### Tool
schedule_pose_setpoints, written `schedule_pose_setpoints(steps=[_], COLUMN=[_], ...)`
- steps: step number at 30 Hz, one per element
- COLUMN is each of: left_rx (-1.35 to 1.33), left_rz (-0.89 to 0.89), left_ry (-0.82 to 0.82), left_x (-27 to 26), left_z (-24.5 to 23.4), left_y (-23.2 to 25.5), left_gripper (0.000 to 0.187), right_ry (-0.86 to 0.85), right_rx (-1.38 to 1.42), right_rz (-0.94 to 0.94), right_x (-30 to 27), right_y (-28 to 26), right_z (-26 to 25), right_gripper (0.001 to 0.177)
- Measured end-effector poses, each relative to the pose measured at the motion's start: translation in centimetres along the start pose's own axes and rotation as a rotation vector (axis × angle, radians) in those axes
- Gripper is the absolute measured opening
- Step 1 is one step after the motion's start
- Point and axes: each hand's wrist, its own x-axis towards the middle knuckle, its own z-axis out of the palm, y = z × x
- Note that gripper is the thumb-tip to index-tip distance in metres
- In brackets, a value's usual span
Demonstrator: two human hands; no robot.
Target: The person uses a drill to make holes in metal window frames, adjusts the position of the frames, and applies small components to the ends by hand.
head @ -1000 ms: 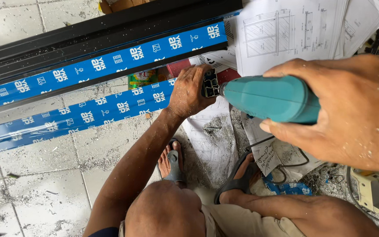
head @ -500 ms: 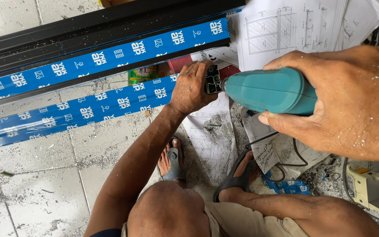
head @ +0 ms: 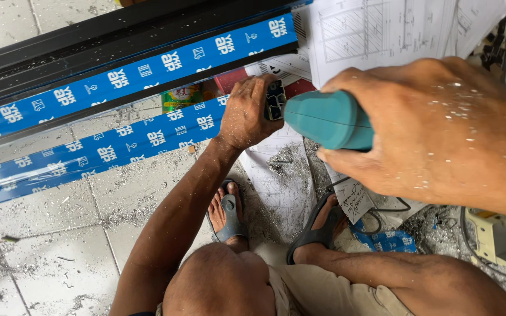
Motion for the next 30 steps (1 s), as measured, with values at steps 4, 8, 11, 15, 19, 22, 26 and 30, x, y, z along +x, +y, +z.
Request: schedule_pose_setpoints(steps=[4, 8, 11, 15, 19, 22, 26, 30], left_rx=[0.02, -0.009, -0.031, -0.035, -0.036, -0.032, -0.02, 0.07], left_rz=[0.027, 0.043, 0.051, 0.034, 0.01, -0.01, 0.009, 0.078], left_ry=[-0.008, 0.029, 0.039, 0.02, -0.019, -0.045, -0.049, -0.043], left_x=[0.3, 0.6, 0.8, 0.9, 0.8, 0.4, 0.2, -0.1], left_z=[-0.3, -0.7, -1.0, -1.3, -1.4, -1.1, -0.6, -0.2], left_y=[0.5, 1.0, 1.4, 1.6, 1.5, 0.9, 0.2, -0.4], left_gripper=[0.076, 0.061, 0.052, 0.048, 0.041, 0.051, 0.053, 0.053], right_ry=[-0.233, -0.235, -0.123, -0.107, -0.032, -0.053, 0.031, 0.005], right_rx=[-0.106, -0.017, -0.01, 0.005, 0.017, 0.054, 0.058, 0.034], right_rz=[0.094, -0.009, -0.092, -0.118, -0.155, -0.161, -0.219, -0.223], right_x=[0.5, 0.9, 0.8, 1.0, 1.1, 1.2, 1.3, 1.5], right_y=[-1.3, -0.9, 0.0, 0.3, 0.7, 1.0, 1.3, 1.0], right_z=[-2.1, -1.3, 0.0, 0.3, 1.2, 1.1, 1.6, 1.3], right_gripper=[0.047, 0.047, 0.048, 0.054, 0.056, 0.057, 0.049, 0.052])
